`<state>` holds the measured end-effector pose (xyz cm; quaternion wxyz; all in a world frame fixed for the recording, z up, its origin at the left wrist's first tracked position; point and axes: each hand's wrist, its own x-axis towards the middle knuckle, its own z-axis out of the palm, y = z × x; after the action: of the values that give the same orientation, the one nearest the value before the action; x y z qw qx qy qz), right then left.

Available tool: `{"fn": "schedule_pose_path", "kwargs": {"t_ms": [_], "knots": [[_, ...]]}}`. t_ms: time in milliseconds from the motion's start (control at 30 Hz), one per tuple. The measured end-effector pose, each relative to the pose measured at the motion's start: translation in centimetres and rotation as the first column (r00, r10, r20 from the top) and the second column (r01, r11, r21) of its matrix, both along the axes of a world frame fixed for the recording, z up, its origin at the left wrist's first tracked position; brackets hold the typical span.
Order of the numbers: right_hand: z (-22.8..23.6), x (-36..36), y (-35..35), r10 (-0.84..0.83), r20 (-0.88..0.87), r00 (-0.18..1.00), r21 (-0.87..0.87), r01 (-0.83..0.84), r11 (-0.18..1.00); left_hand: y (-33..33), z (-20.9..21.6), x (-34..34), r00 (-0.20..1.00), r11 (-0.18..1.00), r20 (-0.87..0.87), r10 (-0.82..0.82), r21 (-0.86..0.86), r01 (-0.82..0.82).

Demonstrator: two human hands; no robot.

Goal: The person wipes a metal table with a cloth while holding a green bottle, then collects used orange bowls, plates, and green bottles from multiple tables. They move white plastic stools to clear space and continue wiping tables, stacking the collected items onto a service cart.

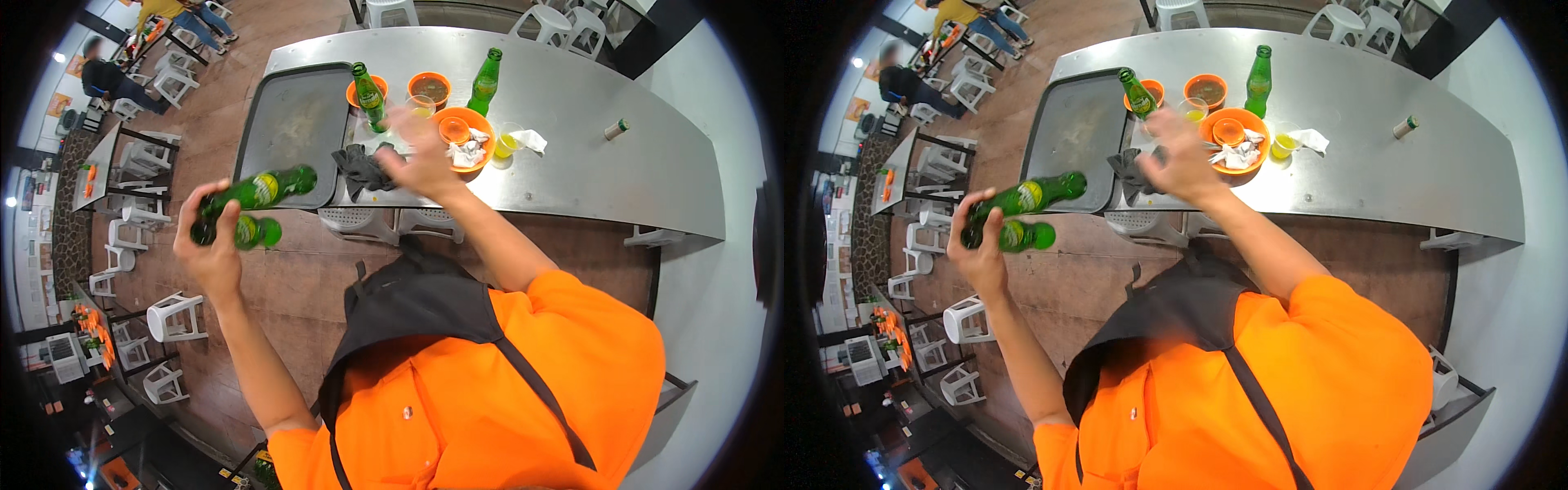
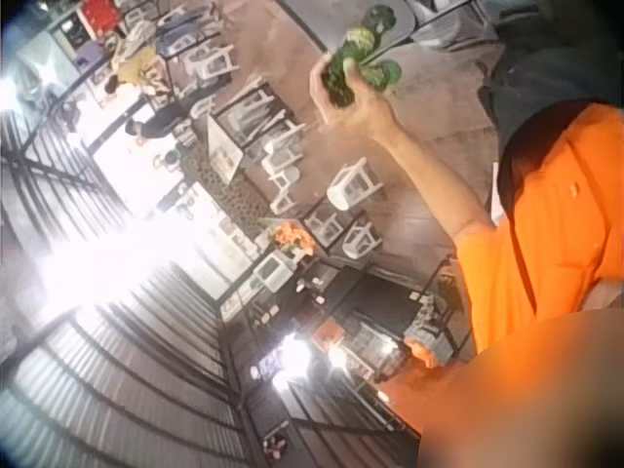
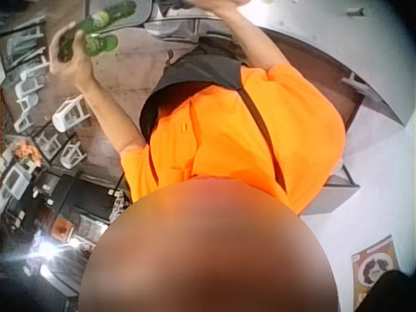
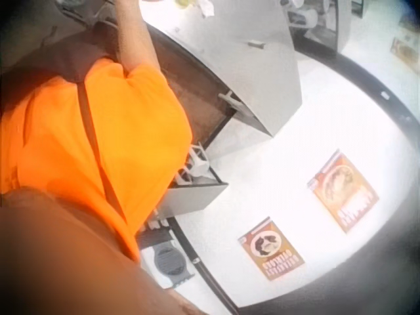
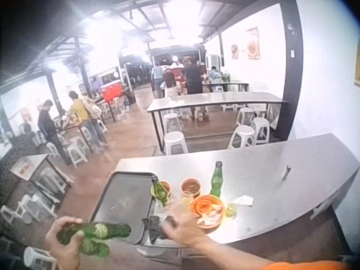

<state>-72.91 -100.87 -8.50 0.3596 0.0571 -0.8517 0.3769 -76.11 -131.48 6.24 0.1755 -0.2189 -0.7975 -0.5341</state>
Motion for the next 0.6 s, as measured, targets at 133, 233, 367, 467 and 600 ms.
{"fn": "schedule_pose_path", "kwargs": {"t_ms": [133,233,367,467,600], "knots": [[0.9,0.6,12.3,-0.645,-0.081,0.76,-0.02,0.645,0.764,3.3,-2.3,-7.9,0.984,0.984,0.017,-0.178,-0.012,0.178],[-1.1,-1.0,19.0,-0.698,0.139,0.702,0.055,0.698,0.714,6.5,-3.7,-11.9,0.951,0.953,0.063,-0.302,-0.014,0.303],[-3.8,-4.6,22.2,-0.614,0.419,0.669,0.143,0.619,0.772,9.6,-7.9,-17.1,0.888,0.897,0.145,-0.437,-0.002,0.442],[-3.8,-6.1,22.4,-0.593,0.453,0.666,0.083,0.63,0.772,11.5,-10.1,-18.9,0.871,0.879,0.184,-0.456,-0.065,0.473],[-3.5,-6.6,22.5,-0.625,0.312,0.716,0.023,0.652,0.758,13.1,-11.7,-20.0,0.878,0.881,0.212,-0.429,-0.116,0.458]]}}
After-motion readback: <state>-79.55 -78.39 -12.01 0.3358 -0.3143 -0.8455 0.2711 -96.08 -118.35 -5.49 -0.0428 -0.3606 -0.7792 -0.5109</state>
